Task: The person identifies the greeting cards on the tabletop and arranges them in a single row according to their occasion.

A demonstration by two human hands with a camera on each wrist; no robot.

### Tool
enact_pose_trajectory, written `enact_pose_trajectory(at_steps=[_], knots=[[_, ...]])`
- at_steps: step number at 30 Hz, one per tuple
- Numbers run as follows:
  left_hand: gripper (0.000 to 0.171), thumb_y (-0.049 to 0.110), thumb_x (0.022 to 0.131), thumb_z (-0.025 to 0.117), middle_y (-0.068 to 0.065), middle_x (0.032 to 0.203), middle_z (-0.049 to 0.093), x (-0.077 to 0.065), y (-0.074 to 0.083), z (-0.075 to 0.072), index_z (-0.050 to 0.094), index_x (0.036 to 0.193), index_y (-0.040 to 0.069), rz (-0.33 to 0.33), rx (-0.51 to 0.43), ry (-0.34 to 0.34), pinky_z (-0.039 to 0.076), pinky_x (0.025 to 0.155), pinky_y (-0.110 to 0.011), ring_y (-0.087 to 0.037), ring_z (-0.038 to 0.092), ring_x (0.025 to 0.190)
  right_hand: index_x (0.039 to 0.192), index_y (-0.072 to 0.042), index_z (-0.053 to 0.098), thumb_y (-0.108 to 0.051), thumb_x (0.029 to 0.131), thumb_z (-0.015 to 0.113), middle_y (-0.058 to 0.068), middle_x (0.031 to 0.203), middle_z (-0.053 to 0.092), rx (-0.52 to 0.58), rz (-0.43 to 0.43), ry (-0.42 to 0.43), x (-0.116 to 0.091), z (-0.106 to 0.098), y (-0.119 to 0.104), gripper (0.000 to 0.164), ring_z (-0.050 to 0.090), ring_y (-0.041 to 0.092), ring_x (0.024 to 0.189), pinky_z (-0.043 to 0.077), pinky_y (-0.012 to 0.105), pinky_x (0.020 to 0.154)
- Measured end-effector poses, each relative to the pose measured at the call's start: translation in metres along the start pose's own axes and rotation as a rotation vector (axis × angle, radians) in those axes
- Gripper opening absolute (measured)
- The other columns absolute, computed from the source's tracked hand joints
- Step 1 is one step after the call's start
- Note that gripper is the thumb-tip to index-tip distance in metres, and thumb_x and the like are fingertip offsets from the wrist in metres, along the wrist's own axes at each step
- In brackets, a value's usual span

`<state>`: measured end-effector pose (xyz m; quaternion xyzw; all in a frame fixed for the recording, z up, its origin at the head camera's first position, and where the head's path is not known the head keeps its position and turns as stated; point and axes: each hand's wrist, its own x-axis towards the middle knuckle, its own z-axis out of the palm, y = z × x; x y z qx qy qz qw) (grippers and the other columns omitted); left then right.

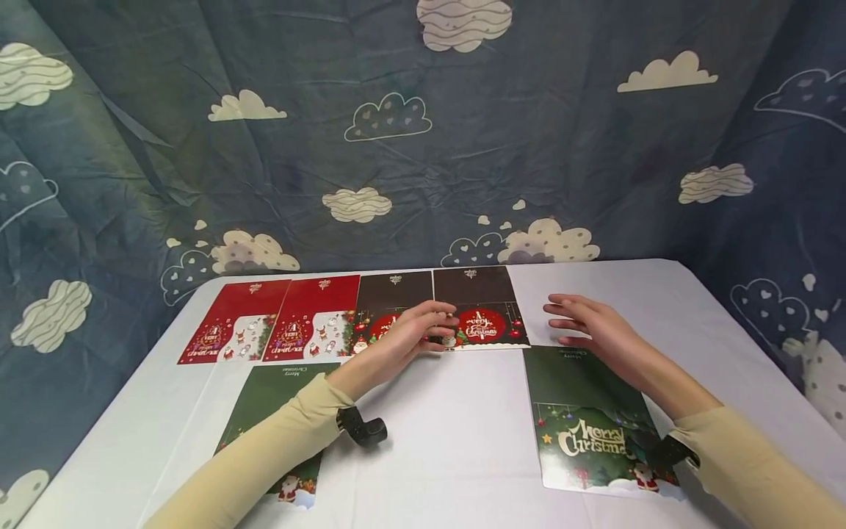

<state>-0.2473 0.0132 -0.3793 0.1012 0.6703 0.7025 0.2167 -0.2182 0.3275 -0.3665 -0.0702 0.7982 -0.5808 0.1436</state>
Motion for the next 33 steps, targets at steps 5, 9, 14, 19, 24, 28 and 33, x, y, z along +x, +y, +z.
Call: enact_pose_trajectory(at_steps=[5,9,14,19,24,28,33], knots=[[0.035,0.014,0.101,0.048,-0.025,0.127,0.057,-0.011,-0.007,0.014,0.054,0.129,-0.006,-0.051,-0.057,-0.055,0.051,0.090,-0.045,-0.042,0.056,0.116,0.153,-0.004,0.029,-0.036,0.109,0.029,-0.019,0.131,0.055,0.063,-0.039,-0.056,-0.027,-0.009,0.012,0.054,0.056,-0.001,0.114,0.051,0.024,0.088],[0.032,0.015,0.101,0.049,-0.025,0.124,0.059,-0.021,-0.012,0.026,0.057,0.123,-0.006,-0.080,-0.109,-0.084,0.053,0.088,-0.043,-0.038,0.059,0.111,0.144,-0.024,0.045,-0.029,0.111,0.027,-0.022,0.130,0.057,0.097,-0.072,-0.085,-0.046,-0.015,0.020,0.038,0.057,0.000,0.114,0.051,0.024,0.087],[0.032,0.018,0.100,0.052,-0.020,0.118,0.062,-0.031,-0.018,0.044,0.060,0.120,-0.005,-0.110,-0.152,-0.122,0.054,0.084,-0.037,-0.025,0.063,0.097,0.135,-0.032,0.054,-0.026,0.110,0.029,-0.019,0.129,0.059,0.105,-0.039,-0.057,-0.067,-0.023,0.028,0.035,0.060,0.003,0.112,0.053,0.026,0.085],[0.038,0.023,0.101,0.049,-0.017,0.119,0.063,-0.039,-0.023,0.064,0.056,0.127,-0.003,-0.168,-0.194,-0.184,0.053,0.088,-0.038,-0.024,0.063,0.101,0.140,-0.025,0.051,-0.030,0.110,0.032,-0.023,0.125,0.059,0.017,0.055,0.007,-0.086,-0.029,0.033,0.036,0.061,0.002,0.108,0.054,0.029,0.083],[0.058,0.035,0.102,0.044,-0.026,0.142,0.046,-0.050,-0.027,0.077,0.031,0.147,0.002,-0.211,-0.307,-0.275,0.043,0.102,-0.050,-0.038,0.048,0.129,0.139,-0.027,0.051,-0.027,0.110,0.033,-0.027,0.122,0.057,-0.005,0.080,0.027,-0.103,-0.038,0.042,0.034,0.060,-0.002,0.105,0.055,0.029,0.081],[0.064,0.038,0.105,0.038,-0.027,0.155,0.025,-0.056,-0.031,0.086,0.011,0.154,0.006,-0.213,-0.364,-0.373,0.037,0.107,-0.053,-0.037,0.031,0.141,0.146,-0.010,0.044,-0.029,0.110,0.033,-0.015,0.127,0.060,-0.080,0.126,0.062,-0.115,-0.043,0.047,0.042,0.061,-0.005,0.100,0.056,0.029,0.079],[0.068,0.042,0.106,0.034,-0.023,0.159,0.017,-0.059,-0.034,0.092,0.004,0.156,0.008,-0.205,-0.337,-0.427,0.037,0.107,-0.052,-0.033,0.025,0.145,0.147,0.015,0.025,-0.042,0.109,0.028,0.034,0.144,0.039,-0.321,0.287,0.052,-0.122,-0.042,0.045,0.068,0.063,0.012,0.107,0.056,0.034,0.082]])
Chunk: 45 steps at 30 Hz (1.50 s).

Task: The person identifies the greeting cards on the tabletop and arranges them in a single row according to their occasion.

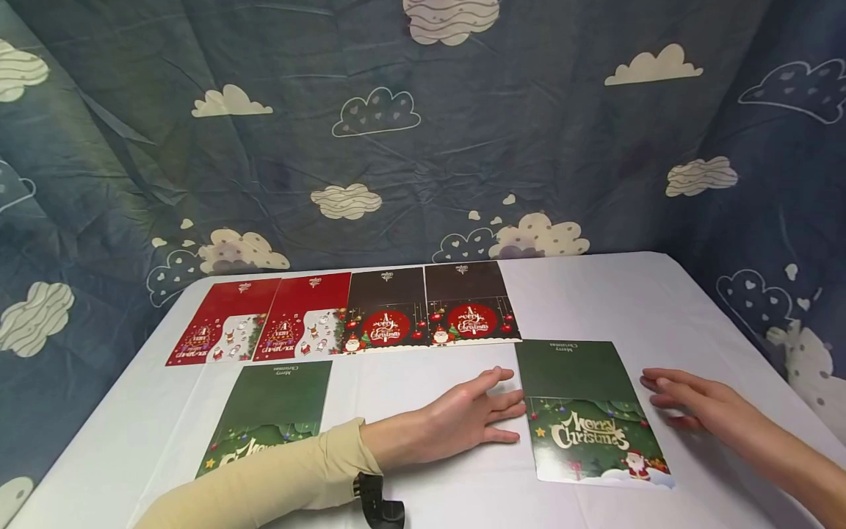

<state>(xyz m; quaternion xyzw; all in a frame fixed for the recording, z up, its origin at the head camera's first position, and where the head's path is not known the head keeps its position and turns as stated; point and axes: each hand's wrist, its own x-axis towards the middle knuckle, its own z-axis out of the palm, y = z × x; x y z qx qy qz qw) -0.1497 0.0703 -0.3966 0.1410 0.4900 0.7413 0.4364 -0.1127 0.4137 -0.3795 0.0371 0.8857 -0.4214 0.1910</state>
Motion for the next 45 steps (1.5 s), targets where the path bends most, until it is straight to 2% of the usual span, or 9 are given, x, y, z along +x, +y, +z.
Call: enact_pose_trajectory(at_steps=[4,14,22,24,26,31,38,42,45], knots=[[0.069,0.044,0.106,0.034,-0.022,0.160,0.017,0.001,-0.003,0.000,0.004,0.157,0.007,0.001,0.010,-0.002,0.037,0.106,-0.053,-0.032,0.025,0.145,0.148,0.015,0.021,-0.041,0.109,0.029,0.040,0.148,0.024,-0.029,0.025,-0.061,-0.002,0.003,-0.002,0.069,0.056,0.036,0.117,0.055,0.037,0.086],[0.068,0.044,0.106,0.034,-0.019,0.160,0.018,0.003,-0.007,0.002,0.009,0.157,0.007,0.008,0.032,-0.001,0.039,0.106,-0.051,-0.029,0.025,0.145,0.154,0.007,0.008,-0.046,0.107,0.030,0.038,0.153,0.009,0.170,0.077,-0.120,-0.004,0.005,0.002,0.074,0.045,0.045,0.126,0.053,0.042,0.091],[0.061,0.045,0.106,0.032,-0.015,0.160,0.021,0.000,-0.006,0.004,0.024,0.155,0.010,0.018,0.015,-0.026,0.039,0.105,-0.050,-0.028,0.026,0.145,0.156,-0.001,0.012,-0.038,0.109,0.029,0.027,0.156,0.013,0.246,0.040,-0.147,-0.012,0.001,0.018,0.062,0.053,-0.009,0.103,0.054,0.037,0.088],[0.059,0.047,0.106,0.032,-0.013,0.160,0.022,0.000,-0.003,0.005,0.028,0.154,0.012,0.020,0.010,-0.048,0.039,0.105,-0.051,-0.027,0.026,0.145,0.157,-0.004,0.014,-0.037,0.110,0.028,0.018,0.154,0.023,0.255,0.022,-0.145,-0.011,-0.004,0.026,0.059,0.053,-0.010,0.102,0.054,0.038,0.087],[0.060,0.048,0.106,0.031,-0.011,0.160,0.022,0.001,0.001,0.006,0.029,0.154,0.013,0.026,0.007,-0.070,0.039,0.105,-0.051,-0.026,0.025,0.145,0.157,-0.008,0.015,-0.037,0.110,0.027,-0.006,0.147,0.036,0.264,0.014,-0.132,-0.009,-0.011,0.035,0.057,0.053,-0.010,0.101,0.054,0.040,0.085],[0.059,0.049,0.106,0.031,-0.009,0.160,0.024,0.005,0.009,0.010,0.032,0.152,0.012,0.051,0.013,-0.078,0.040,0.105,-0.048,-0.025,0.025,0.145,0.158,-0.010,0.007,-0.041,0.109,0.025,-0.042,0.120,0.040,0.287,-0.001,-0.106,-0.001,-0.025,0.051,0.061,0.054,-0.011,0.101,0.055,0.040,0.084],[0.061,0.049,0.105,0.032,-0.016,0.159,0.026,0.016,0.023,0.005,0.031,0.153,0.010,0.058,-0.055,-0.067,0.034,0.108,-0.056,-0.030,0.027,0.144,0.158,-0.014,0.016,-0.030,0.111,0.023,-0.035,0.129,0.039,0.202,-0.144,-0.022,0.000,-0.025,0.039,0.051,0.052,-0.011,0.105,0.056,0.034,0.079],[0.064,0.049,0.105,0.032,-0.020,0.157,0.026,0.025,0.032,-0.003,0.027,0.154,0.009,0.067,-0.125,-0.074,0.027,0.111,-0.058,-0.033,0.027,0.144,0.157,-0.005,0.015,-0.036,0.110,0.025,0.000,0.150,0.033,0.101,-0.126,0.028,0.001,-0.021,0.016,0.057,0.047,-0.018,0.102,0.055,0.030,0.079],[0.065,0.049,0.105,0.032,-0.021,0.157,0.027,0.031,0.038,-0.008,0.026,0.155,0.007,0.096,-0.133,-0.069,0.025,0.112,-0.057,-0.034,0.027,0.144,0.156,0.000,0.015,-0.038,0.110,0.024,0.006,0.150,0.029,0.079,-0.132,0.051,0.004,-0.023,0.005,0.061,0.046,-0.018,0.102,0.055,0.028,0.080]])
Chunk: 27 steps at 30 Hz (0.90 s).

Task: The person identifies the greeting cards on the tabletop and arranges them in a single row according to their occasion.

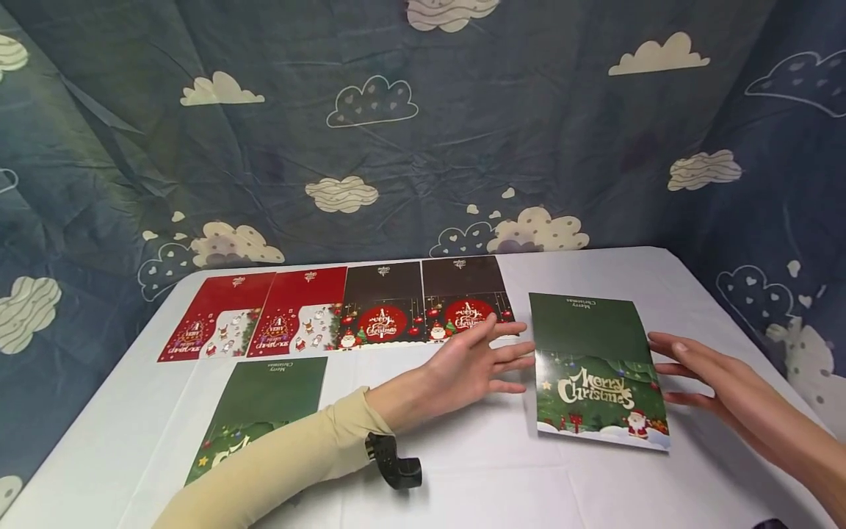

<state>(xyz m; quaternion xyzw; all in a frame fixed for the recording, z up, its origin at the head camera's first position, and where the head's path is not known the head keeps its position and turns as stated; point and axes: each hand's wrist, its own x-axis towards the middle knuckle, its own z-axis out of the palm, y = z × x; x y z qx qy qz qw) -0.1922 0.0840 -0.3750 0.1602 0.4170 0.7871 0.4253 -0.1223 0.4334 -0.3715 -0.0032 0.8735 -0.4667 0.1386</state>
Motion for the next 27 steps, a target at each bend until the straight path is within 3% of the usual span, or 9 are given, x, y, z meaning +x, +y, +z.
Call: enact_pose_trajectory(at_steps=[4,12,18,27], knots=[[0.064,0.047,0.105,0.033,-0.020,0.156,0.030,0.007,0.007,-0.006,0.027,0.154,0.006,0.035,0.005,0.029,0.025,0.112,-0.058,-0.033,0.029,0.143,0.156,-0.007,0.020,-0.035,0.110,0.025,-0.020,0.134,0.036,0.051,-0.056,0.027,0.011,-0.004,-0.003,0.054,0.050,-0.013,0.105,0.055,0.027,0.078],[0.064,0.047,0.106,0.033,-0.019,0.157,0.028,0.023,0.014,-0.018,0.027,0.154,0.005,0.061,0.027,0.082,0.025,0.112,-0.057,-0.032,0.028,0.144,0.155,-0.010,0.026,-0.032,0.110,0.029,-0.014,0.140,0.039,0.082,-0.157,0.092,0.031,-0.001,-0.010,0.051,0.050,-0.009,0.110,0.053,0.022,0.079],[0.065,0.049,0.106,0.030,-0.019,0.158,0.025,0.034,0.016,-0.028,0.026,0.155,0.006,0.071,0.013,0.109,0.023,0.113,-0.057,-0.033,0.024,0.145,0.152,-0.008,0.032,-0.038,0.108,0.033,-0.014,0.138,0.043,0.136,-0.154,0.152,0.050,-0.001,-0.017,0.053,0.052,-0.008,0.111,0.052,0.022,0.080],[0.067,0.051,0.105,0.029,-0.020,0.159,0.021,0.047,0.021,-0.036,0.025,0.155,0.007,0.085,-0.005,0.148,0.025,0.113,-0.056,-0.032,0.022,0.146,0.148,-0.018,0.039,-0.036,0.108,0.033,-0.021,0.131,0.046,0.172,-0.179,0.100,0.071,-0.013,-0.022,0.044,0.054,-0.006,0.108,0.053,0.022,0.080]])
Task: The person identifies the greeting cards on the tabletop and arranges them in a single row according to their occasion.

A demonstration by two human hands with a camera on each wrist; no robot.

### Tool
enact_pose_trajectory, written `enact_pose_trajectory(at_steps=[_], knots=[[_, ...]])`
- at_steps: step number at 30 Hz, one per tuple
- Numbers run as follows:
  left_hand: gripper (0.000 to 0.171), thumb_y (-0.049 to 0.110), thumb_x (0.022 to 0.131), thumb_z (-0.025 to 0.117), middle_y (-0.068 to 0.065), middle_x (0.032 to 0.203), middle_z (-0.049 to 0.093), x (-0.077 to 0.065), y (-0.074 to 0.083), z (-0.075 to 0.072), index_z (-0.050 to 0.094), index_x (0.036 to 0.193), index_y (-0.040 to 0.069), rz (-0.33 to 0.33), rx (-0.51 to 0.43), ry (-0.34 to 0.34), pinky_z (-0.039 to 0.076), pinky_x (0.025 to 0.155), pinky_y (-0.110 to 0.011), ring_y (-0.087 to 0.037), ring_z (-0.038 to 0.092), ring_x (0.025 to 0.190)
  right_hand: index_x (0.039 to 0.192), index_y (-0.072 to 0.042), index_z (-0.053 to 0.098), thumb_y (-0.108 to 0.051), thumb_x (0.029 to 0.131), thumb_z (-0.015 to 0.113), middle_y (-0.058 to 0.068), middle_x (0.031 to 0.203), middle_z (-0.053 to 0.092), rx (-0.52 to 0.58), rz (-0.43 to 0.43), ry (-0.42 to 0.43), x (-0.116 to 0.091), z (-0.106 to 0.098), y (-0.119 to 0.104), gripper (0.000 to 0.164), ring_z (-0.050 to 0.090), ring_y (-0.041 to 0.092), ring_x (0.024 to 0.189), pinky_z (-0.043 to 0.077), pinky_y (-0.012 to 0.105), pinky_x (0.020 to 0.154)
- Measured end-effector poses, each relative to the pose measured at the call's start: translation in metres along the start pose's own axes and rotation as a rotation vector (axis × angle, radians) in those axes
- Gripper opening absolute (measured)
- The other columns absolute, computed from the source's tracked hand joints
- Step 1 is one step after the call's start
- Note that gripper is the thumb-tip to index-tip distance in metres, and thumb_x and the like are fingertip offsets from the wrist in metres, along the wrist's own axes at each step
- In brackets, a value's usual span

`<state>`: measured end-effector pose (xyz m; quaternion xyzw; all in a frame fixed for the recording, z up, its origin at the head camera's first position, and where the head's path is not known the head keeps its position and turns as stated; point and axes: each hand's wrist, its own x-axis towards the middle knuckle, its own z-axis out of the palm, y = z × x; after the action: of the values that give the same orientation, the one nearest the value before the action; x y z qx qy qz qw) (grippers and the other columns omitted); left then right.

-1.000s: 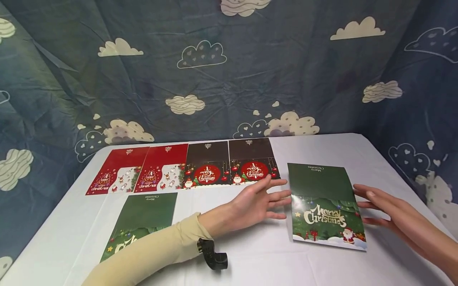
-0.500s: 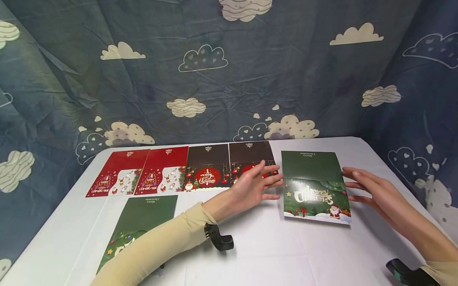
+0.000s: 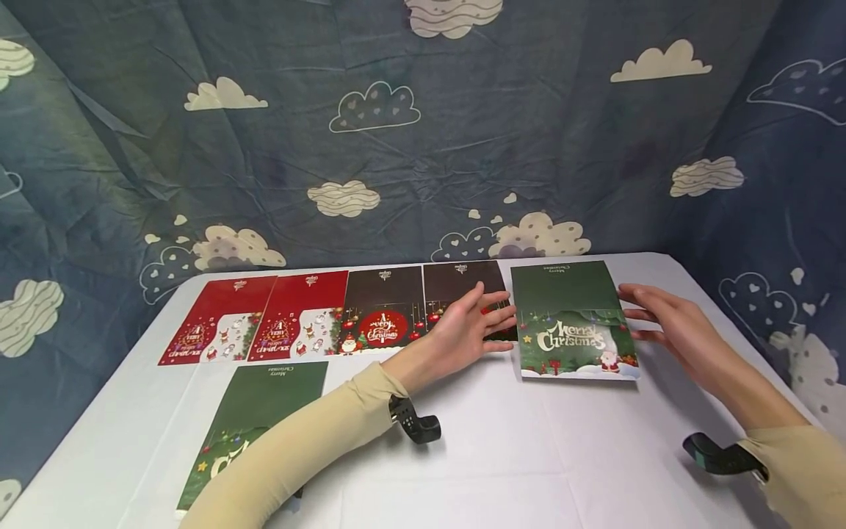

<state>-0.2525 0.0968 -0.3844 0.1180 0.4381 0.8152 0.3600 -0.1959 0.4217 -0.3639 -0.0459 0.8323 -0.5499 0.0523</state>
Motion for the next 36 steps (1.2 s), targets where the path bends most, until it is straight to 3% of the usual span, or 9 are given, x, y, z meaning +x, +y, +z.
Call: enact_pose_trajectory(at_steps=[4,10,15,21,26,29,34,36], knots=[[0.067,0.052,0.105,0.029,-0.019,0.159,0.022,0.003,0.003,-0.002,0.026,0.155,0.008,0.014,-0.011,0.003,0.025,0.113,-0.056,-0.032,0.022,0.146,0.149,-0.016,0.038,-0.038,0.108,0.032,-0.020,0.130,0.047,-0.011,0.005,-0.011,0.007,-0.003,-0.005,0.046,0.054,-0.006,0.107,0.053,0.022,0.080],[0.069,0.054,0.105,0.026,-0.020,0.159,0.022,0.011,0.007,-0.004,0.026,0.155,0.007,0.034,-0.032,0.020,0.021,0.115,-0.055,-0.033,0.020,0.146,0.154,-0.006,0.027,-0.047,0.106,0.031,-0.015,0.133,0.045,-0.032,0.041,-0.001,0.018,-0.003,-0.011,0.063,0.051,-0.008,0.108,0.051,0.021,0.082],[0.068,0.052,0.106,0.022,-0.022,0.159,0.021,0.020,0.006,-0.006,0.025,0.155,0.006,0.045,-0.048,0.051,0.022,0.114,-0.054,-0.034,0.020,0.146,0.153,-0.010,0.028,-0.051,0.105,0.031,-0.010,0.137,0.043,-0.024,0.055,0.001,0.029,-0.004,-0.011,0.064,0.050,-0.007,0.109,0.051,0.022,0.083],[0.069,0.053,0.106,0.021,-0.023,0.159,0.019,0.029,0.005,-0.009,0.024,0.155,0.004,0.066,-0.068,0.077,0.022,0.114,-0.055,-0.035,0.018,0.146,0.154,-0.004,0.024,-0.052,0.104,0.031,-0.012,0.135,0.045,-0.016,0.056,-0.013,0.045,-0.008,-0.008,0.069,0.051,-0.005,0.109,0.051,0.023,0.082],[0.069,0.052,0.106,0.021,-0.023,0.159,0.019,0.037,0.004,-0.010,0.025,0.155,0.004,0.078,-0.072,0.100,0.021,0.114,-0.056,-0.036,0.018,0.146,0.145,-0.020,0.040,-0.051,0.104,0.036,-0.023,0.124,0.053,0.056,0.068,-0.006,0.057,-0.012,-0.004,0.052,0.054,-0.003,0.107,0.050,0.023,0.082],[0.070,0.053,0.105,0.021,-0.023,0.159,0.019,0.041,0.003,-0.011,0.025,0.155,0.004,0.068,-0.075,0.118,0.021,0.114,-0.056,-0.036,0.019,0.146,0.143,-0.023,0.044,-0.049,0.104,0.038,-0.025,0.121,0.055,0.084,0.075,-0.012,0.062,-0.014,-0.001,0.047,0.055,-0.003,0.106,0.050,0.023,0.082],[0.071,0.055,0.104,0.021,-0.024,0.158,0.020,0.047,0.001,-0.013,0.026,0.155,0.005,0.072,-0.079,0.146,0.022,0.114,-0.056,-0.036,0.019,0.146,0.154,-0.003,0.025,-0.051,0.104,0.037,-0.018,0.128,0.052,0.059,0.098,-0.041,0.071,-0.018,0.002,0.070,0.055,-0.006,0.106,0.049,0.022,0.083],[0.072,0.055,0.104,0.022,-0.025,0.158,0.020,0.050,0.001,-0.013,0.026,0.154,0.004,0.079,-0.084,0.151,0.023,0.113,-0.056,-0.037,0.018,0.146,0.154,-0.001,0.023,-0.049,0.105,0.036,-0.018,0.128,0.052,0.063,0.097,-0.062,0.075,-0.020,0.005,0.070,0.055,-0.006,0.105,0.050,0.022,0.083]])
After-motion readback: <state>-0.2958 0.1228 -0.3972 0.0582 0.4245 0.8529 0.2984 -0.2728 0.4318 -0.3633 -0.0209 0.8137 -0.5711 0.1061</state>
